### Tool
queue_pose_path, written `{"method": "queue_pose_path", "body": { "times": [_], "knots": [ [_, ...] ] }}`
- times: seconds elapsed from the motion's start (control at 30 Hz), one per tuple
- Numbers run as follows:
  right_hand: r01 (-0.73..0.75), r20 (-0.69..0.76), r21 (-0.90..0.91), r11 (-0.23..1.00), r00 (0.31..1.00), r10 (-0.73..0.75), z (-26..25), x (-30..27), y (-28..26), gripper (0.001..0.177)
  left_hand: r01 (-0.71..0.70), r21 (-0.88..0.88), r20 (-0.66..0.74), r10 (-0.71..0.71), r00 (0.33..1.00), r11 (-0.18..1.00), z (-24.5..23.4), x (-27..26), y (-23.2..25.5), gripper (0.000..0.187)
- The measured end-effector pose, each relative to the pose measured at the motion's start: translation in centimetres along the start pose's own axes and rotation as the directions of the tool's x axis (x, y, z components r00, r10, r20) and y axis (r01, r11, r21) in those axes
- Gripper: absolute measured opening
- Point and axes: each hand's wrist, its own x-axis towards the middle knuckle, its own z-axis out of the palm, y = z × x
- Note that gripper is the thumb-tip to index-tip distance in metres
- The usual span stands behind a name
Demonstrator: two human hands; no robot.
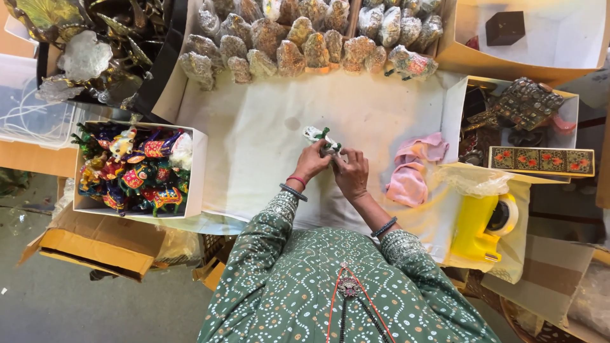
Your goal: The person wipes a small green horse figurine with a pink cloth, then wraps it in bubble wrap. They secure the bubble wrap with a piece of tape and place the wrapped item into a box.
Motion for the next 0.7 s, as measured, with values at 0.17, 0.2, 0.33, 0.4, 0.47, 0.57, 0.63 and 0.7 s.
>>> {"method": "queue_pose_path", "body": {
  "times": [0.17, 0.2, 0.33, 0.4, 0.47, 0.57, 0.63, 0.7],
  "knots": [
    [-0.256, 0.17, 0.438, 0.862, 0.965, 0.2, 2.7, -1.2, 3.0, 0.033, -0.002, -0.026, -0.022, 0.001, 1.0, 1.0, 0.2, -0.2, 0.0, 0.03],
    [-0.437, 0.334, 0.612, 0.659, 0.898, 0.284, 3.7, -1.7, 4.2, 0.031, -0.007, -0.03, -0.035, 0.006, 0.999, 1.0, 0.3, -0.2, -0.4, 0.028],
    [-0.399, 0.257, 0.538, 0.743, 0.917, 0.306, 0.6, 0.4, 3.1, 0.047, 0.002, -0.01, -0.055, -0.002, 0.998, 1.0, 0.7, -0.3, -0.9, 0.028],
    [-0.128, 0.107, 0.559, 0.819, 0.991, 0.082, 0.7, 1.6, 3.2, 0.072, -0.016, 0.03, -0.082, 0.018, 0.996, 0.999, 0.9, -0.2, -1.0, 0.028],
    [-0.224, 0.203, 0.537, 0.813, 0.97, 0.133, 1.1, 2.3, 2.9, 0.064, -0.041, 0.052, -0.105, 0.046, 0.993, 0.998, 1.0, -0.1, -1.1, 0.03],
    [-0.262, 0.188, 0.508, 0.82, 0.963, 0.191, 0.4, 2.8, 1.8, 0.059, -0.06, 0.093, -0.132, 0.072, 0.989, 0.994, 1.0, -0.2, -1.1, 0.032],
    [-0.204, 0.073, 0.506, 0.838, 0.978, 0.194, -0.4, 2.8, 1.2, 0.061, -0.056, 0.112, -0.14, 0.071, 0.988, 0.992, 0.9, -0.1, -1.1, 0.032],
    [-0.189, 0.124, 0.236, 0.953, 0.979, 0.163, -1.3, 2.3, 0.9, 0.044, -0.072, 0.097, -0.14, 0.085, 0.987, 0.993, 1.1, -0.1, -1.2, 0.034]
  ]
}}
